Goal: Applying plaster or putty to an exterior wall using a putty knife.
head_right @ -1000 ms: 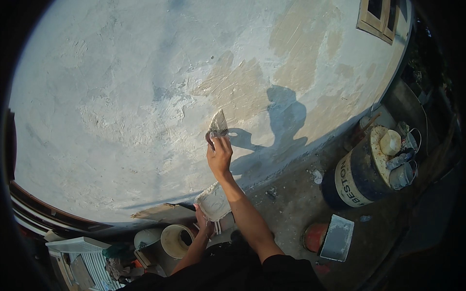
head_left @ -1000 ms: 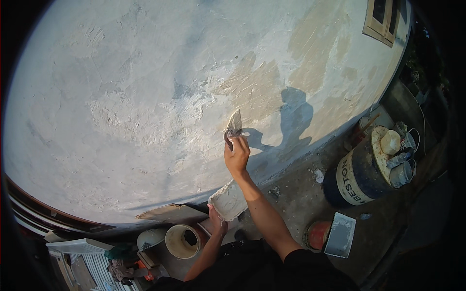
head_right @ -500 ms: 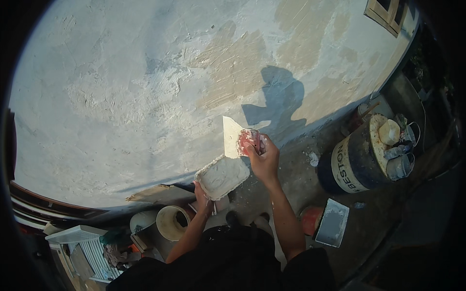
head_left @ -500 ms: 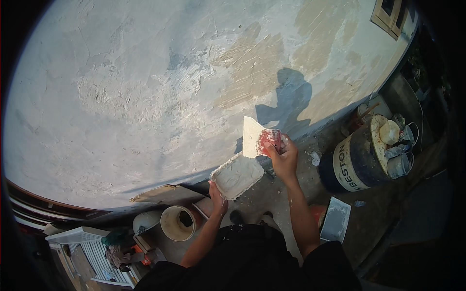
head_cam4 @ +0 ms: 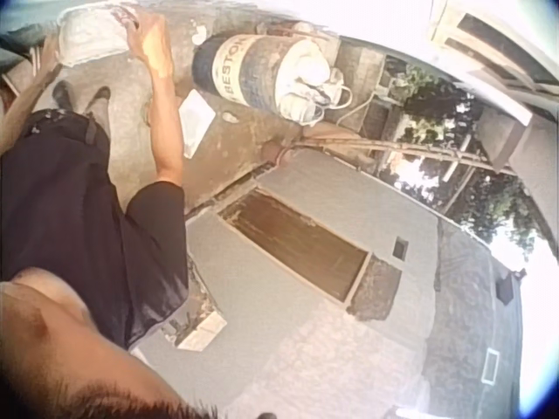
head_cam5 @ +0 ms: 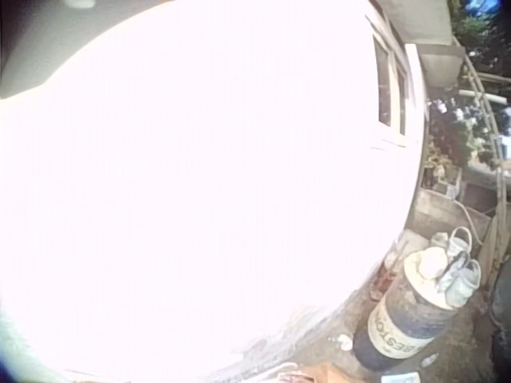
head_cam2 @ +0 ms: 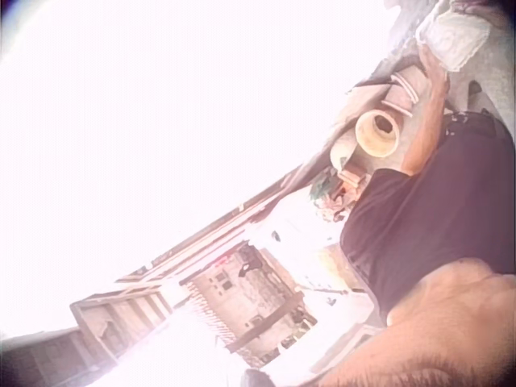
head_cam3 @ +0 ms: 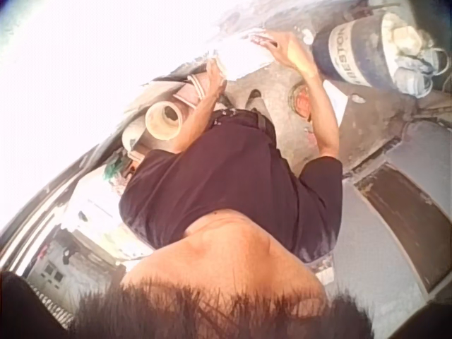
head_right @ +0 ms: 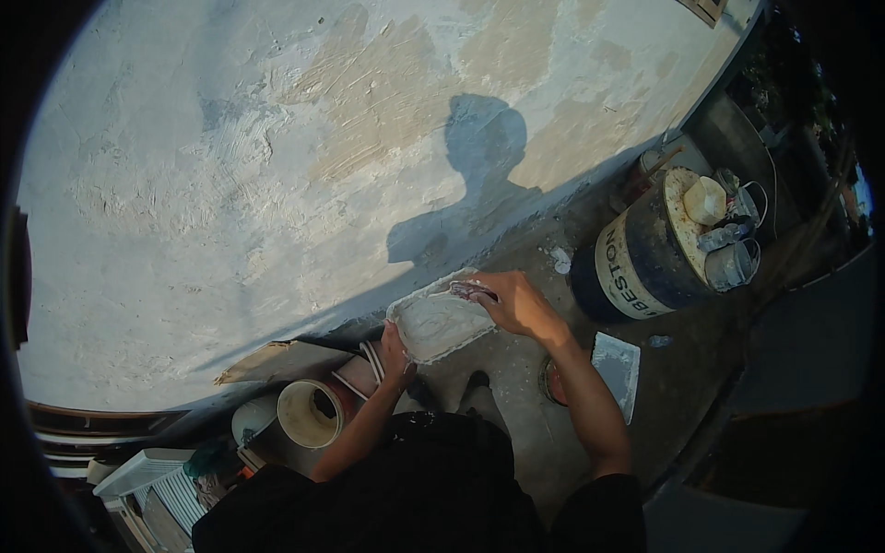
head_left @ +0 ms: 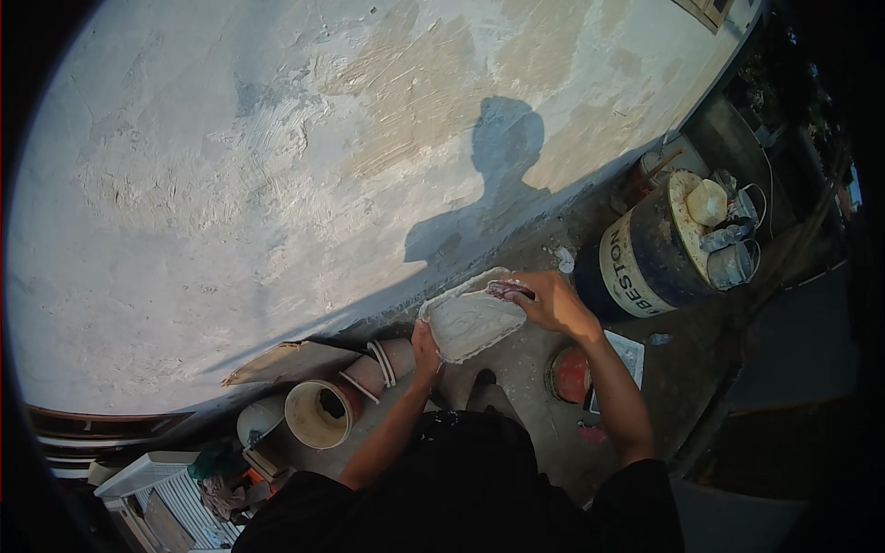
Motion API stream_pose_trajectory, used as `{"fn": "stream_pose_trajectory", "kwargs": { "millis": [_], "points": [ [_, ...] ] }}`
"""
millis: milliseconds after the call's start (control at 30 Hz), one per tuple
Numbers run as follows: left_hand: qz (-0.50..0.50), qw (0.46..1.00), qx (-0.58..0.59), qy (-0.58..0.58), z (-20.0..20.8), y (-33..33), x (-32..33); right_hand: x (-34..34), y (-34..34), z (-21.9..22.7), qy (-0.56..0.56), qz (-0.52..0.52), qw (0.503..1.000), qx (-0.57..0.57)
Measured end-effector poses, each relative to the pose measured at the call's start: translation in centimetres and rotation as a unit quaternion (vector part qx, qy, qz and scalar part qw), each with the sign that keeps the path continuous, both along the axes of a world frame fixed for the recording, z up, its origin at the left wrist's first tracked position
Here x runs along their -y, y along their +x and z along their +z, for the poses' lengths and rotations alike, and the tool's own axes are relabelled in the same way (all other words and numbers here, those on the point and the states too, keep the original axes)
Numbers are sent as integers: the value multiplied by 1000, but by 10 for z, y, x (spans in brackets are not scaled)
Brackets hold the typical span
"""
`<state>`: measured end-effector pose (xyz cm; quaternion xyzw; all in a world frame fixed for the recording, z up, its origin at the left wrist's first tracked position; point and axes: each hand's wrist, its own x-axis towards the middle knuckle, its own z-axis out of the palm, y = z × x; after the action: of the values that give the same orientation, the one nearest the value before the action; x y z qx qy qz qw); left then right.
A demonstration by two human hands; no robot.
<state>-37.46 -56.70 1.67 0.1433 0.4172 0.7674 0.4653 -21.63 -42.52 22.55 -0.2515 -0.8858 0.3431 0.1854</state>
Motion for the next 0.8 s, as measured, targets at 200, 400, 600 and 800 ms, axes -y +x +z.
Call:
{"fn": "stream_pose_trajectory", "kwargs": {
  "millis": [200,400,600,800],
  "points": [
    [-7,1000,-14,-8,-14,18,-4,-7,1,-7,18,56,997,47],
    [-30,999,-34,-11,-9,19,-10,-20,8,-20,39,109,991,62],
    [-27,999,-29,-18,-4,24,-12,-27,2,-9,33,164,981,102],
    [-44,997,-54,-15,17,27,-8,-32,-2,-15,54,215,969,113]
  ]
}}
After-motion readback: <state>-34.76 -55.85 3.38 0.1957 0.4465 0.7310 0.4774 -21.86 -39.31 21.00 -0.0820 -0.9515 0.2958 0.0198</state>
